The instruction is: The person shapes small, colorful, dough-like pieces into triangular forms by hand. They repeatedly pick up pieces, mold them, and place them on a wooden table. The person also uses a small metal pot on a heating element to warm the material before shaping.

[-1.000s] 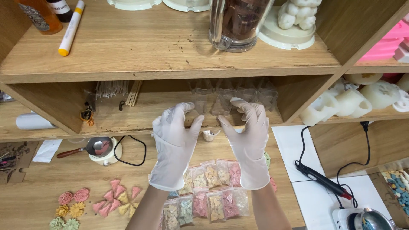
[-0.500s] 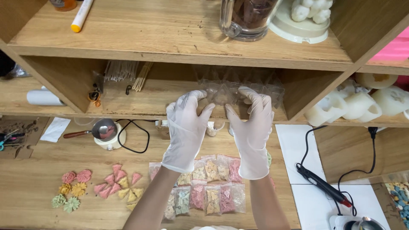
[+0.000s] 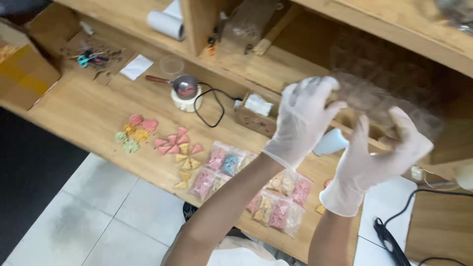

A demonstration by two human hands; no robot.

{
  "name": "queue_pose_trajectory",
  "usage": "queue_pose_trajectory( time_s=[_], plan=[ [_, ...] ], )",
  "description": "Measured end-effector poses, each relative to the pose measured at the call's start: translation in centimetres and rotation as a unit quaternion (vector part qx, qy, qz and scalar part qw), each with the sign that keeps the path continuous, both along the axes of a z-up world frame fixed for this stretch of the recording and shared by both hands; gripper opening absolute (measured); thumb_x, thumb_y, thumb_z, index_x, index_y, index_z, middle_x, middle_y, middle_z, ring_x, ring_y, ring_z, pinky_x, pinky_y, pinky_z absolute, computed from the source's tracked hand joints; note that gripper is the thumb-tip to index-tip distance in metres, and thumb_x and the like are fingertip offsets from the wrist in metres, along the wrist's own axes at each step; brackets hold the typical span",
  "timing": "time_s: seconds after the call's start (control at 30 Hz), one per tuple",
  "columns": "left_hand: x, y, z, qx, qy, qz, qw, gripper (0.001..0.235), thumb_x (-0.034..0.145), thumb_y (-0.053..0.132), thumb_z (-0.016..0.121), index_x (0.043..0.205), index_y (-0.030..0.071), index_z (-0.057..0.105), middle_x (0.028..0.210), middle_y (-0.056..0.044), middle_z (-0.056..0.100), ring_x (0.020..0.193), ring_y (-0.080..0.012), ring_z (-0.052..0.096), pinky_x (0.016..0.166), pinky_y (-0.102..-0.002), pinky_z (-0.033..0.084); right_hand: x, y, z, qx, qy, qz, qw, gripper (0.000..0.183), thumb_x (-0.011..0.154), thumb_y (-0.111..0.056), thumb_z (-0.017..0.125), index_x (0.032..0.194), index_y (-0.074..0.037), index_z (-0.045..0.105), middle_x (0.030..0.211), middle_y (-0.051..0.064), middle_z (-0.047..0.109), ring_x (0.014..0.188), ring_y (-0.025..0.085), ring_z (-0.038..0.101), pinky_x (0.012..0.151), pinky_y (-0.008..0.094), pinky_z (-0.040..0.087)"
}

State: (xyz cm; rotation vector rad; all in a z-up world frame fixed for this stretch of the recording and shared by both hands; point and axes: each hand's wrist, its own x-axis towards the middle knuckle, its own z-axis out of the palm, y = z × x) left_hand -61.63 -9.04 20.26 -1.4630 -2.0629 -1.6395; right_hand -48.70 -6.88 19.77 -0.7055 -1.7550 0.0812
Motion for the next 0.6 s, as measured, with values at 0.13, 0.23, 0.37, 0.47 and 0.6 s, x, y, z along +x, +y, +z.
queue_pose_trajectory(
  time_s=[0.13,0.23,0.37,0.47,0.6],
  plan=[
    [-0.3,-4.8,-3.5,0.125,0.034,0.02,0.991,0.042,0.095,0.034,0.075,0.129,0.016,0.059,0.129,0.0,0.064,0.129,-0.021,0.058,0.105,-0.037,0.041,-1.9,-3.8,-3.8,0.006,0.052,0.001,0.999,0.041,0.1,0.005,0.089,0.13,-0.003,0.062,0.122,0.007,0.052,0.098,0.014,0.051,0.083,0.029,0.045],
    [-2.3,-11.1,-7.5,0.043,0.037,-0.003,0.998,0.041,0.095,0.032,0.076,0.131,0.017,0.061,0.134,0.002,0.063,0.132,-0.0181,0.058,0.114,-0.042,0.041,-3.9,-7.2,-7.3,-0.057,0.142,0.057,0.987,0.019,0.115,0.0,0.076,0.122,-0.003,0.059,0.11,0.0,0.048,0.094,0.011,0.048,0.082,0.025,0.041],
    [-6.9,-18.0,-17.5,0.021,-0.191,-0.008,0.981,0.036,0.097,0.019,0.07,0.131,0.01,0.061,0.13,-0.008,0.065,0.119,-0.0219,0.065,0.103,-0.037,0.053,-8.6,-12.1,-9.2,-0.221,0.033,0.16,0.962,0.018,0.105,-0.01,0.072,0.118,-0.001,0.064,0.111,0.004,0.06,0.089,0.01,0.056,0.083,0.024,0.045],
    [-11.7,-20.9,-29.6,0.009,-0.359,0.055,0.932,0.034,0.098,0.016,0.067,0.129,0.005,0.059,0.125,-0.014,0.064,0.11,-0.0252,0.065,0.096,-0.037,0.055,-12.4,-15.0,-13.5,-0.393,-0.109,0.201,0.891,0.019,0.099,-0.014,0.072,0.113,-0.003,0.068,0.1,0.005,0.068,0.086,0.011,0.061,0.079,0.026,0.05],
    [-21.4,-25.0,-40.0,0.049,-0.451,0.183,0.872,0.053,0.103,0.031,0.06,0.142,0.002,0.038,0.127,-0.008,0.056,0.116,-0.019,0.056,0.097,-0.034,0.046,-19.1,-23.3,-15.5,-0.548,-0.215,0.322,0.741,0.041,0.084,-0.021,0.082,0.115,-0.005,0.06,0.107,0.009,0.074,0.091,0.014,0.07,0.077,0.031,0.057]
  ],
)
